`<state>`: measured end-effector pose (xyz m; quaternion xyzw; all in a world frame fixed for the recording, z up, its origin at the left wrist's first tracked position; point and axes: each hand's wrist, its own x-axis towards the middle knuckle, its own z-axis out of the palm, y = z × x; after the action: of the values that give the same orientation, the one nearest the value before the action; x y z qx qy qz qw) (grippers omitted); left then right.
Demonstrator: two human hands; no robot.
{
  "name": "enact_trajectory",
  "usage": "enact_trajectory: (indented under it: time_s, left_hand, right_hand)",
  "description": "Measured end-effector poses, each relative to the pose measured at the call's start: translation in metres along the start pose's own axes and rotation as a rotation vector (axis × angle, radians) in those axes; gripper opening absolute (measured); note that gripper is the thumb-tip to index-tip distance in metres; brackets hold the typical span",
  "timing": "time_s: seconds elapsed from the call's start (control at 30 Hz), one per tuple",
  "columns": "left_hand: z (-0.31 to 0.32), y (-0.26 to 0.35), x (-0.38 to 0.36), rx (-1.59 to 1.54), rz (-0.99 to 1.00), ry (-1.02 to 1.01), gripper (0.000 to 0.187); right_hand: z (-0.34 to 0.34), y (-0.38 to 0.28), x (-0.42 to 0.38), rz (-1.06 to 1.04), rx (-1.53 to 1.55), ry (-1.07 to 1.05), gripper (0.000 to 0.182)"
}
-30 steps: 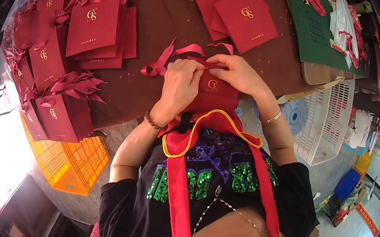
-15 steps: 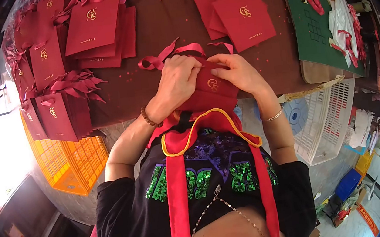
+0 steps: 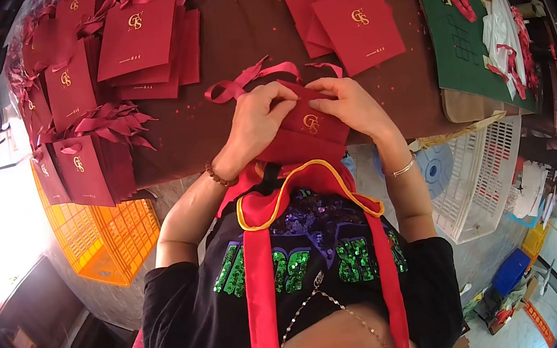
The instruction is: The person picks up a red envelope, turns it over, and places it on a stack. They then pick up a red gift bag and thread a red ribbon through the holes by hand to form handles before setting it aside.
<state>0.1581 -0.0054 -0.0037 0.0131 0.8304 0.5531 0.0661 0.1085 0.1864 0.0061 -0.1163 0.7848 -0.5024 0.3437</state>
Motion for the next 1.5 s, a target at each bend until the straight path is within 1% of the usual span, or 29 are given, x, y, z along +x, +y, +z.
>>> enact_trajectory:
  time_s: [0.07, 0.13, 0.23, 0.27, 0.3, 0.33, 0.37, 0.4, 0.43, 0.47, 0.5, 0.6, 0.63, 0.73, 0.8, 0.9, 0.93, 1.0, 1.03, 1.1, 1.13, 1.2, 1.23, 1.27, 1.3, 1.37, 1.4, 1.47, 1.5]
  left_hand:
    - [0.003, -0.001, 0.002, 0.025, 0.012, 0.008, 0.010]
    - [0.005, -0.001, 0.003, 0.048, 0.024, 0.013, 0.010]
    - [0.006, -0.003, 0.004, 0.080, 0.116, 0.017, 0.009]
    - [0.005, -0.006, 0.004, 0.112, 0.127, 0.002, 0.009]
    - [0.006, -0.007, 0.008, 0.137, 0.166, -0.014, 0.009]
    - [0.007, -0.006, 0.005, 0.168, 0.206, 0.026, 0.010]
    - [0.010, -0.011, 0.006, 0.204, 0.194, 0.020, 0.010]
    - [0.011, -0.021, 0.009, 0.227, 0.224, -0.006, 0.008]
    - [0.010, -0.018, 0.010, 0.226, 0.281, 0.029, 0.006]
    - [0.006, -0.016, 0.012, 0.244, 0.308, -0.015, 0.003]
    - [0.006, -0.018, 0.012, 0.274, 0.386, -0.002, 0.003]
    - [0.009, -0.002, 0.011, 0.285, 0.411, 0.011, 0.004]
    - [0.008, -0.001, 0.009, 0.275, 0.416, 0.013, 0.004]
    - [0.005, -0.005, 0.007, 0.256, 0.391, 0.027, 0.005]
    - [0.001, -0.010, 0.002, 0.249, 0.350, 0.035, 0.006]
    - [-0.005, -0.009, -0.002, 0.161, 0.141, 0.016, 0.007]
    - [-0.007, -0.010, -0.003, 0.156, 0.128, 0.036, 0.007]
    - [-0.008, -0.011, -0.004, 0.125, 0.051, -0.011, 0.006]
    - [-0.008, -0.011, -0.005, 0.122, 0.044, -0.006, 0.006]
    - [-0.008, -0.011, -0.007, 0.289, 0.307, 0.040, 0.004]
    - [-0.006, -0.013, -0.005, 0.292, 0.297, 0.032, 0.004]
    - [-0.004, -0.024, -0.007, 0.258, 0.371, 0.015, 0.003]
    - [-0.005, -0.029, -0.005, 0.276, 0.327, -0.024, 0.007]
    - [-0.005, -0.028, -0.001, 0.223, 0.335, 0.019, 0.008]
    - [-0.009, -0.019, 0.000, 0.193, 0.235, 0.007, 0.008]
    - [-0.016, -0.023, -0.003, 0.097, 0.131, 0.055, 0.011]
    - [-0.022, -0.014, -0.007, 0.121, 0.076, 0.075, 0.012]
    - [-0.027, -0.016, -0.014, 0.121, -0.001, 0.104, 0.011]
    - [-0.028, -0.018, -0.014, 0.098, 0.037, 0.135, 0.011]
  right_hand:
    - [0.000, 0.002, 0.001, -0.011, -0.008, 0.003, 0.033]
    - [0.002, 0.006, 0.001, -0.074, -0.034, 0.018, 0.033]
    - [0.001, 0.007, 0.001, -0.081, -0.097, 0.018, 0.032]
    - [0.002, 0.005, 0.001, -0.150, -0.138, 0.017, 0.028]
    - [0.005, 0.001, -0.001, -0.004, 0.012, 0.003, 0.024]
    - [0.009, 0.005, -0.002, -0.144, -0.186, 0.081, 0.022]
    - [0.005, 0.000, -0.005, -0.265, -0.306, 0.093, 0.022]
    - [0.007, 0.008, -0.001, -0.265, -0.282, 0.127, 0.024]
    - [0.004, -0.004, -0.003, -0.155, -0.312, 0.105, 0.026]
    - [0.006, 0.006, 0.003, -0.217, -0.327, 0.114, 0.029]
    - [0.007, 0.004, 0.004, -0.173, -0.280, 0.092, 0.030]
    - [0.008, 0.008, 0.009, -0.092, -0.258, 0.045, 0.032]
    - [0.007, 0.007, 0.008, -0.101, -0.249, 0.041, 0.032]
    - [0.009, 0.003, 0.010, -0.111, -0.216, 0.014, 0.033]
    - [0.011, 0.001, 0.011, -0.115, -0.274, 0.000, 0.034]
    - [0.015, 0.006, 0.014, -0.104, -0.305, 0.003, 0.035]
    - [0.015, 0.005, 0.014, -0.109, -0.316, -0.019, 0.035]
    - [0.014, 0.003, 0.013, -0.110, -0.319, -0.012, 0.036]
    - [0.014, 0.000, 0.013, -0.109, -0.321, -0.021, 0.036]
    - [0.014, -0.006, 0.010, -0.096, -0.306, 0.007, 0.034]
    - [0.012, -0.009, 0.009, -0.091, -0.295, 0.002, 0.034]
    - [0.014, -0.011, 0.007, -0.158, -0.327, 0.041, 0.030]
    - [0.015, -0.002, 0.010, -0.297, -0.352, 0.089, 0.027]
    - [0.014, -0.007, 0.010, -0.283, -0.383, 0.087, 0.026]
    - [0.013, -0.006, 0.008, -0.339, -0.413, 0.113, 0.024]
    - [0.015, -0.005, 0.006, -0.135, -0.158, 0.034, 0.022]
    - [0.014, -0.003, 0.007, -0.076, -0.159, 0.007, 0.027]
    - [0.015, 0.009, 0.007, -0.086, -0.020, 0.019, 0.033]
    - [0.016, 0.007, 0.009, -0.079, -0.015, -0.007, 0.033]
